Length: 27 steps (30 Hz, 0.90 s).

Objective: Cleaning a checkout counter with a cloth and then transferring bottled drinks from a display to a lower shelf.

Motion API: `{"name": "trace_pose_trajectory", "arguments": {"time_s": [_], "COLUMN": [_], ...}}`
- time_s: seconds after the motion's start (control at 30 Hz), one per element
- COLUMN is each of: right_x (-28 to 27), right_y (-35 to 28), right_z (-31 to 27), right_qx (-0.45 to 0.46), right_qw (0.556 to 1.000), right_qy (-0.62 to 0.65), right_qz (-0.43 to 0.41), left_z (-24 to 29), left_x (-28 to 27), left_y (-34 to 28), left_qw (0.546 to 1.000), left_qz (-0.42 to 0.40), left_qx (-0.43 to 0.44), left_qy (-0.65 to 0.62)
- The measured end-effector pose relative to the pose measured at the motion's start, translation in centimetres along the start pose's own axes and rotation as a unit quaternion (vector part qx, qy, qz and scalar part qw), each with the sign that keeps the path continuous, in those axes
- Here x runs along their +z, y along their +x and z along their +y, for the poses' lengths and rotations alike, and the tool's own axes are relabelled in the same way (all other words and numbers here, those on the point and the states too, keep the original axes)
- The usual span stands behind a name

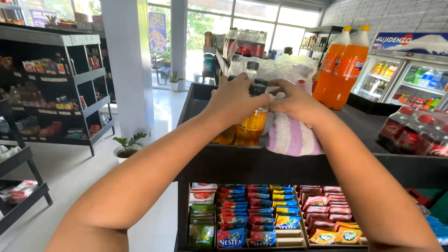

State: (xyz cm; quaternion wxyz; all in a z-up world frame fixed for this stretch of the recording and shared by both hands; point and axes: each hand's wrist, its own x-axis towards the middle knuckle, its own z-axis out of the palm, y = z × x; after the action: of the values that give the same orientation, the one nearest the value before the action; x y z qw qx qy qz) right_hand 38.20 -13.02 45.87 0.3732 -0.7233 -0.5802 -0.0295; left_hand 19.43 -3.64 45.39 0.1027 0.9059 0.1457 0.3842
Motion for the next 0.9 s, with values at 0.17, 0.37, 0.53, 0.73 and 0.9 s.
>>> {"name": "trace_pose_trajectory", "arguments": {"time_s": [0.17, 0.37, 0.53, 0.73, 0.9], "right_x": [1.1, 2.7, 3.4, 3.7, 0.1], "right_y": [3.0, 3.9, 2.3, -1.7, -2.9], "right_z": [4.0, 4.6, 3.4, -0.7, 1.1], "right_qx": [0.037, 0.033, 0.003, 0.029, -0.017], "right_qw": [0.999, 0.998, 0.999, 0.985, 0.925], "right_qy": [0.034, 0.045, 0.04, 0.131, 0.312], "right_qz": [-0.012, -0.01, 0.019, 0.107, 0.214], "left_z": [-0.4, -2.3, -2.0, -2.0, -2.7], "left_x": [0.6, 2.6, 2.2, 1.3, -1.5], "left_y": [-0.4, 0.2, -0.8, -2.1, -2.5], "left_qw": [0.993, 0.99, 0.981, 0.974, 0.948], "left_qz": [-0.029, 0.006, 0.041, 0.096, 0.201], "left_qx": [-0.061, -0.089, -0.095, -0.063, 0.023], "left_qy": [-0.099, -0.113, -0.164, -0.198, -0.245]}}
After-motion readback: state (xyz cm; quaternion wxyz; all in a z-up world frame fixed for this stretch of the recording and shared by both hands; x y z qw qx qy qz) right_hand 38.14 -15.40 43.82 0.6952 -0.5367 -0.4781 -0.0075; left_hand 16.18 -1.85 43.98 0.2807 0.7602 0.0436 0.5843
